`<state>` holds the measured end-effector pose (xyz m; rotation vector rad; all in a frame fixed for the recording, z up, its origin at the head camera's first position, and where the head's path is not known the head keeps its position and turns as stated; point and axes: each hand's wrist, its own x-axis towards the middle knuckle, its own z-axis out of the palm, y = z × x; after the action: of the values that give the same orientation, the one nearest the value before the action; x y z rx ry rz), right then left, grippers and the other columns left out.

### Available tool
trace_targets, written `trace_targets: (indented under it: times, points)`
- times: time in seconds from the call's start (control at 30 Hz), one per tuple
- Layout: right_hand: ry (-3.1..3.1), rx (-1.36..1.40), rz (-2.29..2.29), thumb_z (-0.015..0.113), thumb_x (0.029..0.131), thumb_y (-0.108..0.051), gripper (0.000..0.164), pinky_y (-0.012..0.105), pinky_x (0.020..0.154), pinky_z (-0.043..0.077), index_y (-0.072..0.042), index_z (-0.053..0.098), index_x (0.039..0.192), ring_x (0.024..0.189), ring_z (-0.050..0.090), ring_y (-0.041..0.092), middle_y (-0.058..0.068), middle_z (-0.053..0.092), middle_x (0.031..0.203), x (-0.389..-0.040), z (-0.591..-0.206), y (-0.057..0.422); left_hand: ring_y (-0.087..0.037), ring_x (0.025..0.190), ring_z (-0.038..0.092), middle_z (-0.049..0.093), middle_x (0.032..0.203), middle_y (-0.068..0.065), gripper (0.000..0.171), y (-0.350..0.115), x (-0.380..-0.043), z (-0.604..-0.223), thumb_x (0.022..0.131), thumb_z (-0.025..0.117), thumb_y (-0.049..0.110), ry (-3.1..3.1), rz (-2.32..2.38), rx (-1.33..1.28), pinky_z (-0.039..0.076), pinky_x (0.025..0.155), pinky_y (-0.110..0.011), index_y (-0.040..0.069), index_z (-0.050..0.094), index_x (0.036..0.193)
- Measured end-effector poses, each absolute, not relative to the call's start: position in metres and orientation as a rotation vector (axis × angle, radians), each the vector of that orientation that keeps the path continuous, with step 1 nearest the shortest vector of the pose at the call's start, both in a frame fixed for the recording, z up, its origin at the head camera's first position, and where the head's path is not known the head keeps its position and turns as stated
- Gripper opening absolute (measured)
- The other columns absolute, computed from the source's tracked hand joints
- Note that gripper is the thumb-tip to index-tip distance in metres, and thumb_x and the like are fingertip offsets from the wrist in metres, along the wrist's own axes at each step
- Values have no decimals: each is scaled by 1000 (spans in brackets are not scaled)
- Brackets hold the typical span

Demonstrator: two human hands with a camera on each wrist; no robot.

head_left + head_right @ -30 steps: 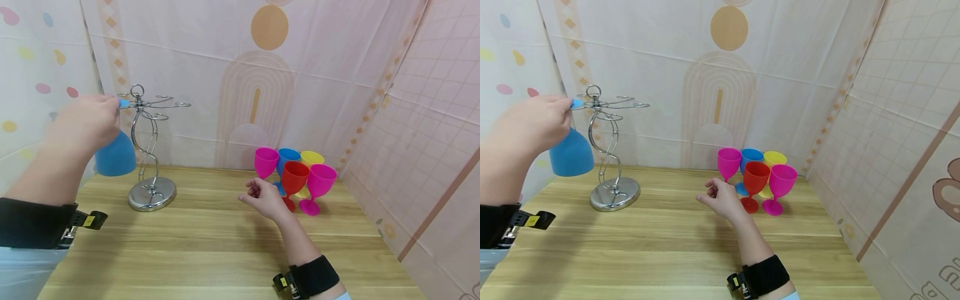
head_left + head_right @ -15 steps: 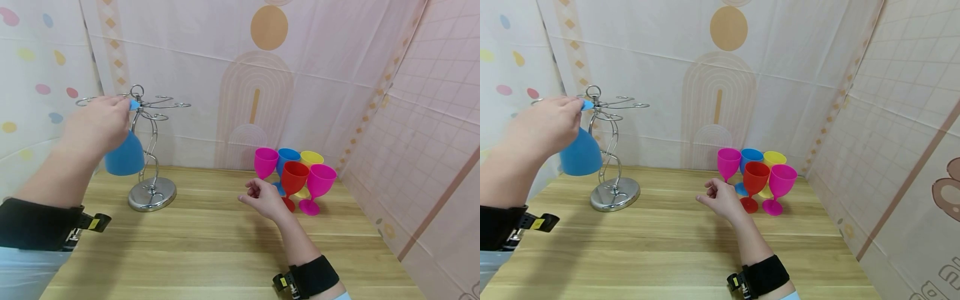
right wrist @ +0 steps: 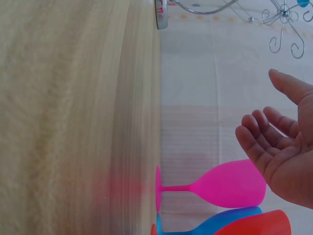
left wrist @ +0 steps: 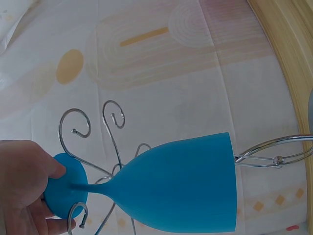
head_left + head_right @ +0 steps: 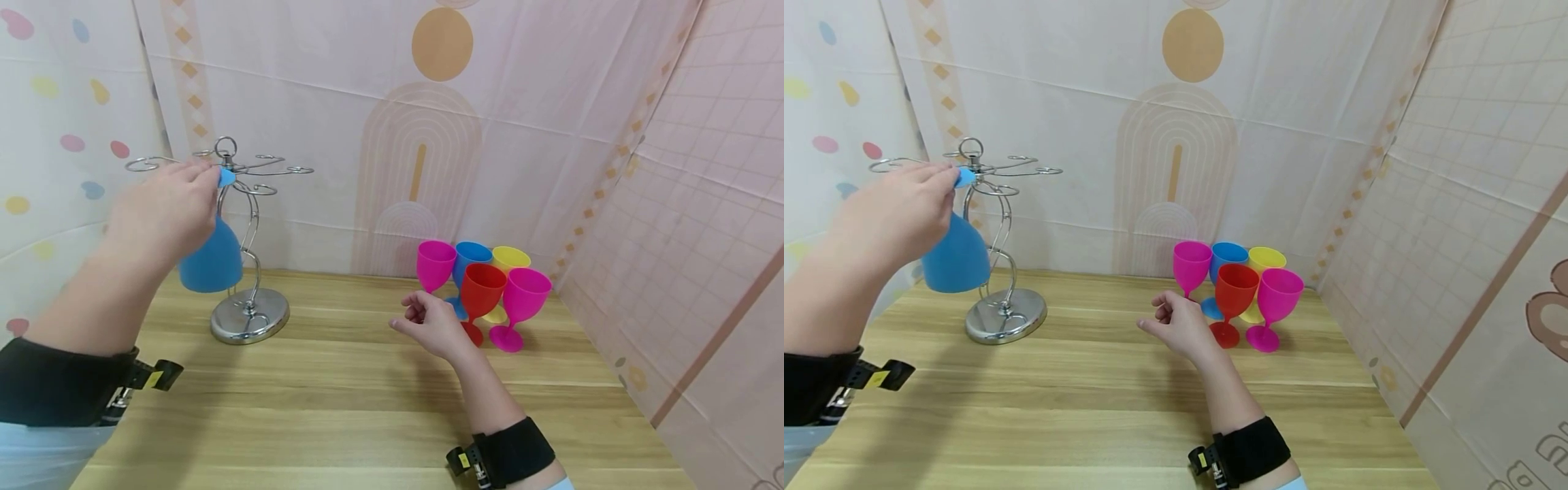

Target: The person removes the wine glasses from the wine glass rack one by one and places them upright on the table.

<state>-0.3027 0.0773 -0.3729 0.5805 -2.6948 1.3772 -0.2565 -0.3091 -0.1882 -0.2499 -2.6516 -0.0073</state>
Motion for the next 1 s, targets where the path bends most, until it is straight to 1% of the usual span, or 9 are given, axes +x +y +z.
trace_targets:
  times: [0.17,0.27,0.37,0.57,0.67,0.77,0.93,1.0]
  points:
    - [-2703,578,1376,82,87,-37,45,34,76,56,-14,64,121,91,61,22,1,64,97,-302,-373,77,-47,147,26,34,157,-28,49,-305,-250,-193,109,37,18,-2613,-15,-268,26,110,-69,-6,37,151]
    - [-2707,583,1367,82,87,-38,45,33,75,56,-14,64,122,91,61,21,1,64,97,-303,-373,77,-48,145,30,39,154,-29,47,-303,-247,-197,109,39,17,-2573,-31,-282,28,111,-67,-7,40,149]
    - [-2707,584,1362,82,88,-37,45,32,76,56,-14,64,122,91,61,21,0,64,97,-303,-373,77,-48,144,32,41,152,-30,47,-303,-243,-201,109,40,16,-2548,-60,-288,27,112,-65,-7,40,150]
    - [-2709,573,1369,82,87,-37,45,34,76,56,-14,64,121,91,61,22,1,64,97,-302,-373,77,-48,143,33,41,153,-29,47,-303,-236,-207,108,39,14,-2494,-88,-314,26,117,-60,-8,41,149]
    - [-2713,576,1364,82,87,-37,45,34,76,56,-14,64,121,91,61,22,1,64,97,-302,-373,77,-45,145,32,41,154,-28,47,-303,-232,-211,108,39,15,-2476,-97,-315,27,115,-61,-7,41,150]
    - [-2716,571,1359,82,87,-37,45,33,76,56,-14,64,122,91,62,21,1,64,97,-303,-374,78,-44,144,34,43,152,-28,46,-300,-227,-214,107,43,14,-2453,-102,-327,29,113,-62,-7,43,149]
    - [-2719,562,1358,82,87,-38,45,34,77,56,-15,64,121,91,62,21,0,64,97,-304,-374,80,-45,141,38,48,148,-29,45,-293,-221,-222,105,48,10,-2408,-101,-380,29,116,-57,-9,46,146]
    - [-2719,563,1360,82,87,-39,45,34,77,56,-15,64,121,91,62,21,0,64,97,-304,-374,80,-45,141,39,48,148,-28,46,-290,-219,-225,105,50,10,-2404,-100,-390,30,115,-58,-9,46,146]
